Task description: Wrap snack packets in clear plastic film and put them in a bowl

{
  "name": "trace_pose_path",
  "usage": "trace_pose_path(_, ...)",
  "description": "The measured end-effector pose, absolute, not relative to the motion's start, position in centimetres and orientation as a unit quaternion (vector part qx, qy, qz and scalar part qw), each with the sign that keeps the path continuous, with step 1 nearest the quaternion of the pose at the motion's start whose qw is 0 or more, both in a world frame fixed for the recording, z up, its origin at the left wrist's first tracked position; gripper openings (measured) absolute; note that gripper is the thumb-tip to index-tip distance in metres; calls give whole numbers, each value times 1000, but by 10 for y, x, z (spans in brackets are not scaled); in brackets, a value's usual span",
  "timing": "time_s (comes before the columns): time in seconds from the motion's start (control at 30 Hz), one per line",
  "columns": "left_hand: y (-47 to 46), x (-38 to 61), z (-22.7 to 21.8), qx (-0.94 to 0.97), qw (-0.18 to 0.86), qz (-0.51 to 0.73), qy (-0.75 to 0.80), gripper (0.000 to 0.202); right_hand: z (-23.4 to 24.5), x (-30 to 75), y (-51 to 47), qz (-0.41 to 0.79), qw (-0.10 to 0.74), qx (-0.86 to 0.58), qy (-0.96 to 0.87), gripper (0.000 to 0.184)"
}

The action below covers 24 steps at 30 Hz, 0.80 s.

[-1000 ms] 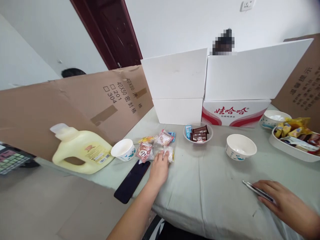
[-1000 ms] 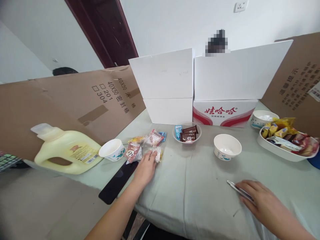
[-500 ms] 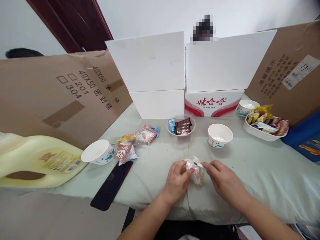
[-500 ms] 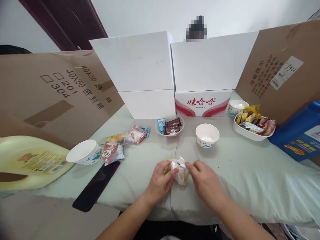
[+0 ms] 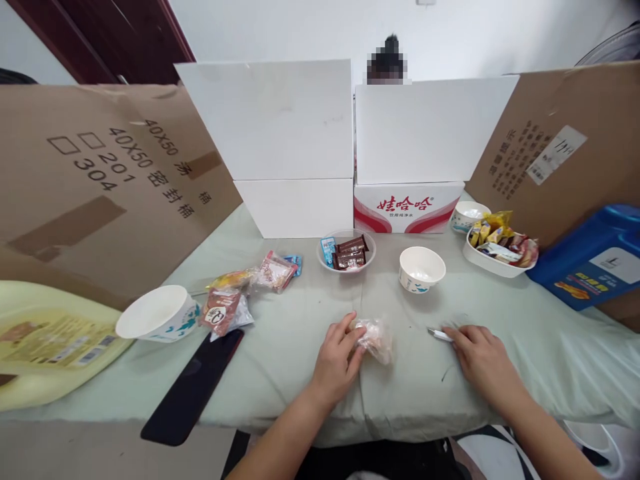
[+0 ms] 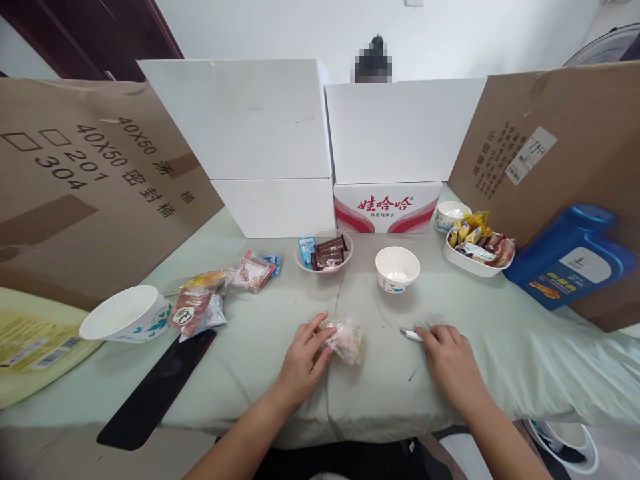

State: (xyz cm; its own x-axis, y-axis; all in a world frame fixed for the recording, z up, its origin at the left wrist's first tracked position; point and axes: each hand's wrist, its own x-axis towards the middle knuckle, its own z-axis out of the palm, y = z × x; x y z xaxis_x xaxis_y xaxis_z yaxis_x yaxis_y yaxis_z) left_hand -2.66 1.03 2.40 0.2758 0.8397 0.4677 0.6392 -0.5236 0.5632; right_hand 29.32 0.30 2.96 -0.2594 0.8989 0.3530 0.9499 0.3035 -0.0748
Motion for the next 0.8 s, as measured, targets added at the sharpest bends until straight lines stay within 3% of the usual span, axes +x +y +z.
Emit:
trace_pose_path(0.07,12,-26,24,784,142,391,460,22,32,277,-4,-56,234,-577,-780,32)
trace_pose_path(0.13,12,-25,25,783,151,400,451,18,41,246,-9,-1,288,-527,-800,48)
trace_pose_path(0.23,10,-24,28,781,165,407,444,14,55,199,-9,70,299,-447,-840,73)
trace_pose_path(0.27,10,-24,28,777,173,410,444,15,56,189,-7,87,303,-432,-845,70)
trace_pose_path(0.4,9,-34,28,713,255,447,476,20,48,184,8,153,366,-461,-794,24)
trace_pose_path(0.47,10,-42,25,635,322,477,516,17,40,197,11,173,394,-510,-745,22)
trace_pose_path(0.63,10,-68,19,418,430,556,576,31,25,230,4,198,386,-603,-669,24)
trace_pose_path(0.7,5,-80,20,384,390,586,597,32,24,237,-4,158,392,-612,-669,24)
trace_pose_path(0.8,-7,-90,30,436,187,603,641,25,33,236,-19,53,432,-599,-672,28)
